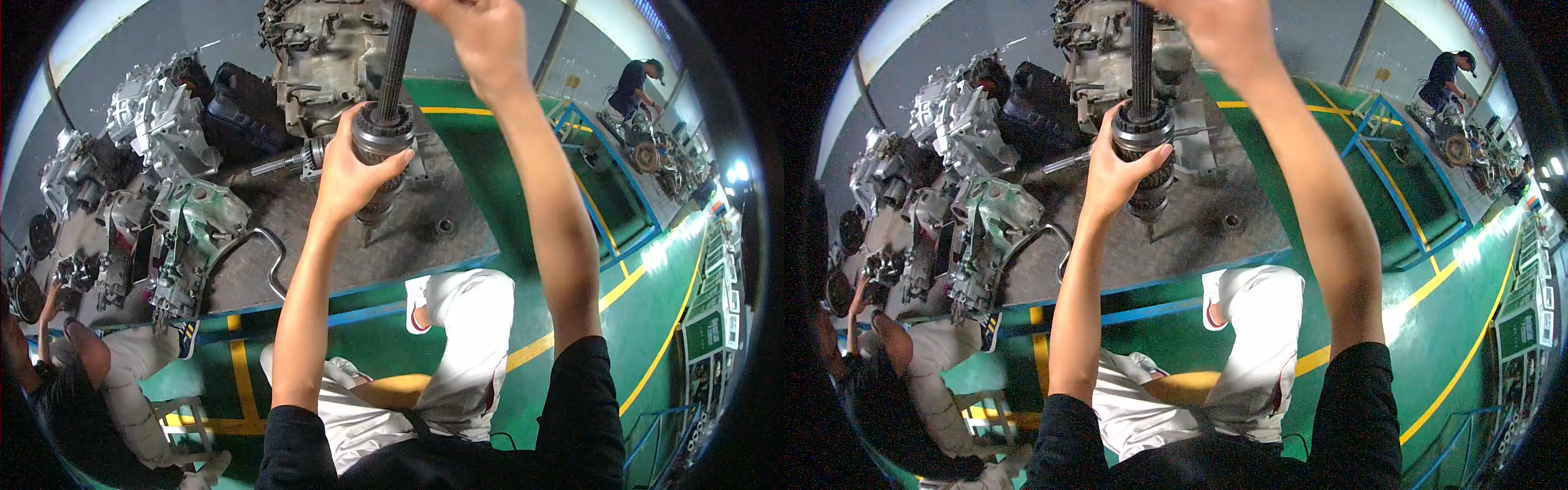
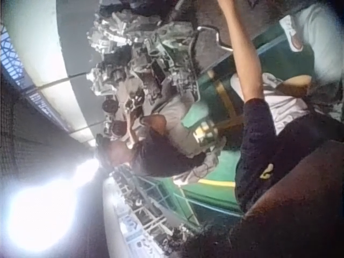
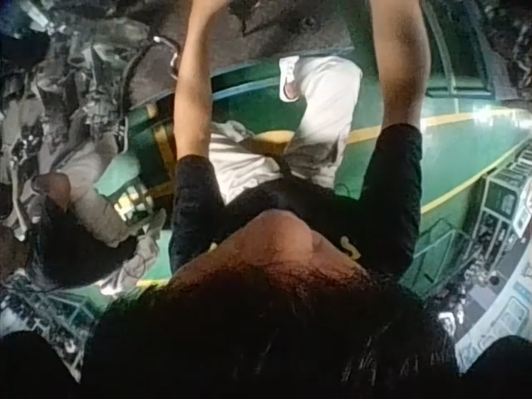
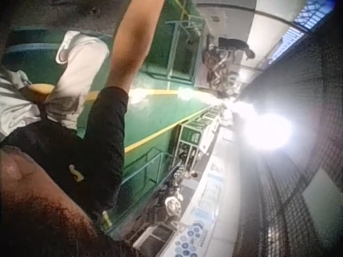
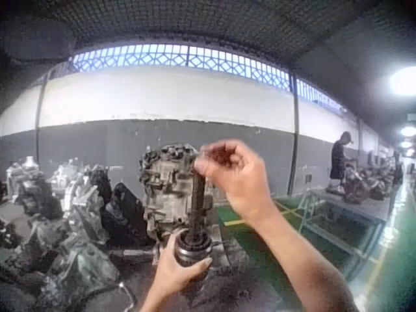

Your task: The person assembles internal transmission components by sliding gear clusters and synchro rings onto a transmission main shaft by hand.

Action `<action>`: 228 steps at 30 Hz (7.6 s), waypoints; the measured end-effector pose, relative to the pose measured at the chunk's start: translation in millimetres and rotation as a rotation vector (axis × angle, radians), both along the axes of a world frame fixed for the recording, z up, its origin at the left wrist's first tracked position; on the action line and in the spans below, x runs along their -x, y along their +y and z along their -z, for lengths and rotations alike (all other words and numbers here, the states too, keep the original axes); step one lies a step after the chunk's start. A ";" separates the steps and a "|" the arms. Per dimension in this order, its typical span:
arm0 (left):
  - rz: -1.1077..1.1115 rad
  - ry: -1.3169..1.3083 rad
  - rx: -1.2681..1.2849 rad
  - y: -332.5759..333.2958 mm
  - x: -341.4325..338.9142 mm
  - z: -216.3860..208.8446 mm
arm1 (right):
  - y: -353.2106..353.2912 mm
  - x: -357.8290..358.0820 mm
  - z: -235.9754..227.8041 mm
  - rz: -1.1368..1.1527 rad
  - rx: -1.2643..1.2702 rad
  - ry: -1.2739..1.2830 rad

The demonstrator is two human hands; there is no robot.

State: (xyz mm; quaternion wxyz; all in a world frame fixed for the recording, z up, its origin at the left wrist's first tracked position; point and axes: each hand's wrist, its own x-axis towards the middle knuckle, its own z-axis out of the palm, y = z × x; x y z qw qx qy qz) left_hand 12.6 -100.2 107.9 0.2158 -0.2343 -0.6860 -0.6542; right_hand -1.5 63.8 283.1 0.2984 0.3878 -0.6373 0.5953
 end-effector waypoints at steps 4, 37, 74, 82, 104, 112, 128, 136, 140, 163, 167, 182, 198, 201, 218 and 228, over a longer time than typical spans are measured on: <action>-0.025 0.000 0.020 5.7 -2.1 2.7 | 10.7 26.6 -55.0 -0.042 0.214 0.295; -0.034 -0.033 -0.121 -16.4 8.9 0.9 | 97.9 -88.8 282.2 -0.423 0.118 -1.009; 0.043 -0.020 -0.157 -14.6 -1.3 1.6 | 139.3 -6.0 335.1 0.838 -1.086 -0.573; -0.011 0.004 0.014 -4.7 -7.6 -9.9 | 63.9 -30.4 190.5 0.438 -0.349 -0.290; -0.058 0.017 -0.030 0.1 11.2 -3.6 | -16.9 -9.4 122.0 0.262 -0.356 -0.229; -0.076 0.061 -0.029 9.3 11.0 -6.7 | -10.3 -6.1 106.5 0.148 -0.222 -0.247; -0.163 0.047 -0.002 -3.7 1.2 -6.0 | -24.7 -0.5 40.4 0.037 -0.259 -0.256; -0.138 0.087 -0.081 -17.4 7.5 1.1 | -51.7 10.7 16.1 -0.021 -0.231 -0.228; -0.169 0.170 -0.049 -21.5 6.7 -1.2 | -60.4 8.1 -0.4 0.027 -0.213 -0.183; -0.096 -0.058 -0.064 -21.3 1.1 -7.0 | -59.6 7.4 -24.9 -0.140 -0.078 -0.377; -0.139 0.024 -0.022 -8.7 5.0 -7.8 | -50.9 2.8 -26.9 -0.084 -0.016 -0.391; -0.153 -0.044 -0.167 -17.1 28.1 11.2 | -24.6 12.3 -68.6 -0.073 0.151 -0.076; -0.209 -0.093 -0.225 -35.6 17.3 30.7 | 79.9 -57.6 303.1 0.286 -0.402 -0.238; -0.160 -0.062 -0.194 -25.3 21.7 19.5 | 89.2 -40.2 319.8 0.297 -0.557 -0.182; -0.222 -0.065 -0.197 -22.6 31.1 37.5 | 121.0 -54.3 329.7 0.345 -0.740 -0.496; -0.154 0.002 -0.128 1.5 9.9 6.1 | 95.6 -62.7 322.1 0.257 -0.868 -0.548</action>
